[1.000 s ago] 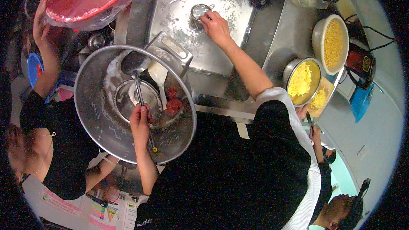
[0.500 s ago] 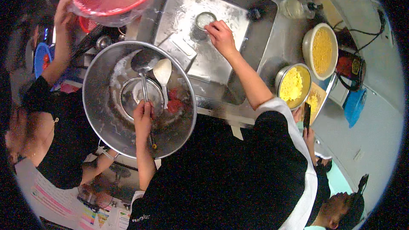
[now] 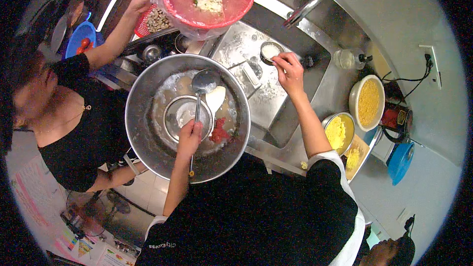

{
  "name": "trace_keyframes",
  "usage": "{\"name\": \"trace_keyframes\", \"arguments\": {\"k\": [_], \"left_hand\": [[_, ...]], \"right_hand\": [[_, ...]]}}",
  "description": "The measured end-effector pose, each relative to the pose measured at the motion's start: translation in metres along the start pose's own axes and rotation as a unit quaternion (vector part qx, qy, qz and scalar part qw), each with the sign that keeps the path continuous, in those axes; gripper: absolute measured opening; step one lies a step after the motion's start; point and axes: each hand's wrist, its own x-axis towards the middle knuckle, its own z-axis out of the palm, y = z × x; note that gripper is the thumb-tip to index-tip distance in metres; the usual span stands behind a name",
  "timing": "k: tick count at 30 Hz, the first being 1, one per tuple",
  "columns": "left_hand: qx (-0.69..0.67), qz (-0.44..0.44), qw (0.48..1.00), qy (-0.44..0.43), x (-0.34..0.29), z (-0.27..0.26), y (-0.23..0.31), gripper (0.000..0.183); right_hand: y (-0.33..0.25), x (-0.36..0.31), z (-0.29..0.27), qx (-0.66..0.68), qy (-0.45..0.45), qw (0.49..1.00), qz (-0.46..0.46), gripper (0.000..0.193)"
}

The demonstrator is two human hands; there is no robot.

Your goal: The person cleans the inside of a large pot in a sink using a red cloth, then rinses several small bowls and utensils under a running faucet, placing them into the pot.

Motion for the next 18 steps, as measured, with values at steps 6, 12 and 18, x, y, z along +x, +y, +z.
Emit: {"name": "trace_keyframes", "arguments": {"k": [6,12,18], "left_hand": [[0.101,0.129,0.986,0.026,-0.001,0.0,0.001,0.025],[0.078,0.067,0.994,0.021,-0.005,-0.005,0.01,0.02],[0.084,0.096,0.99,0.06,-0.005,-0.001,0.021,0.019]], "right_hand": [[-0.06,0.107,-0.025,0.033,-0.003,0.998,-0.047,0.01],[-0.009,0.232,0.109,0.26,-0.066,0.951,0.155,0.015],[0.033,0.254,0.145,0.397,-0.21,0.837,0.311,0.01]]}}
